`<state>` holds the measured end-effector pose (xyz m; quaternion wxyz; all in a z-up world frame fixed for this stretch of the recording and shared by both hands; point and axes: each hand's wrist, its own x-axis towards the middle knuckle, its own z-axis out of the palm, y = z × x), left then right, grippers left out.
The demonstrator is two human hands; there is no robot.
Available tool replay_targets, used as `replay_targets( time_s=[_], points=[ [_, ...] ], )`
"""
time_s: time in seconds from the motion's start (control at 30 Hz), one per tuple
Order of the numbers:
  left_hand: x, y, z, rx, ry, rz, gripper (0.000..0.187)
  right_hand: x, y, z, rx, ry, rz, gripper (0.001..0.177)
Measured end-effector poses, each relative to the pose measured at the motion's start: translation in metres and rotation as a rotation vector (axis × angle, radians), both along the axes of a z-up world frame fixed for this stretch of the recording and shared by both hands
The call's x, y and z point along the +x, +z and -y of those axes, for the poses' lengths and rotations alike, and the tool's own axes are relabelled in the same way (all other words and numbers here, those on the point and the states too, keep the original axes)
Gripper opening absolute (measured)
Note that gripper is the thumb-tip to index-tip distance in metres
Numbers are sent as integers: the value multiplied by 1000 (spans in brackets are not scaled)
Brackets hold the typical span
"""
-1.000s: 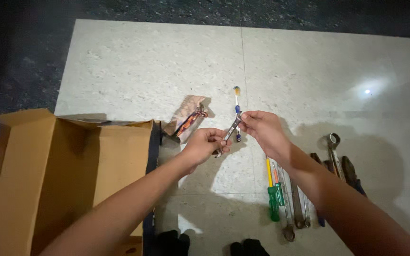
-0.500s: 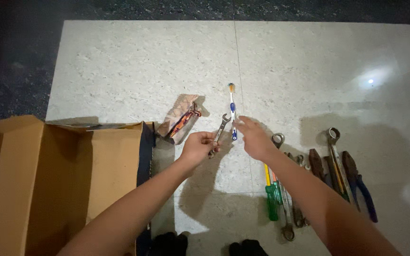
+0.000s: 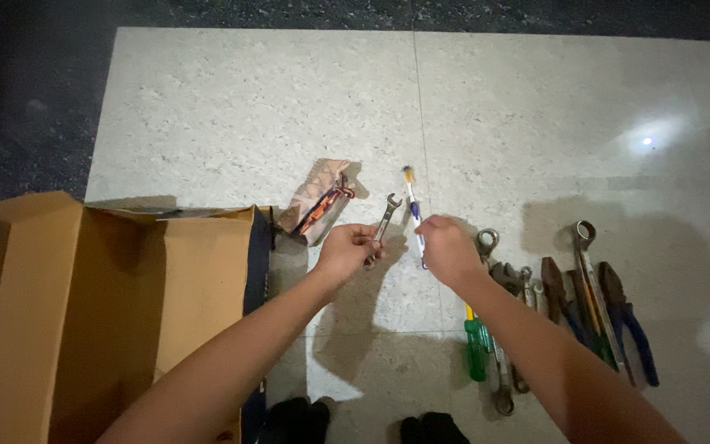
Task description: The person cleans a green-handled screwdriver and a metal wrench using a toothbrush and a cloth. They scrub the screwdriver with the toothbrush, wipe it with the cloth, then repeat the process on the wrench, placing each cleaned tool on the floor.
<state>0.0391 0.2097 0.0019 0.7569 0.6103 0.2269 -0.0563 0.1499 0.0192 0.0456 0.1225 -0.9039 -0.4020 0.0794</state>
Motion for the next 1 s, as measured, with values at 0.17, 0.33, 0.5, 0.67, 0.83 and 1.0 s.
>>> replay_targets(
  time_s=[0.17,0.33,0.5,0.67,0.83,1.0],
  points=[
    [-4,-1,0,-53,55,-18,17,-7,11,-16,-135,-209,-33,25],
    [-10,18,0,-20,52,-80,18,-9,-3,-11,-190,-304,-100,36],
    [-11,31,1,-95,74,-131,25,0,-25,15,224,-222,-210,43],
    [-16,36,2,-75,-20,-89,26,1,-8,49,295,-614,-896,49],
    [-21,43,9,-48,-120,-35,32,-9,43,82,287,-648,-935,51],
    [-22,54,21,-104,-178,45,36,-29,88,104,291,-594,-912,51]
  ],
)
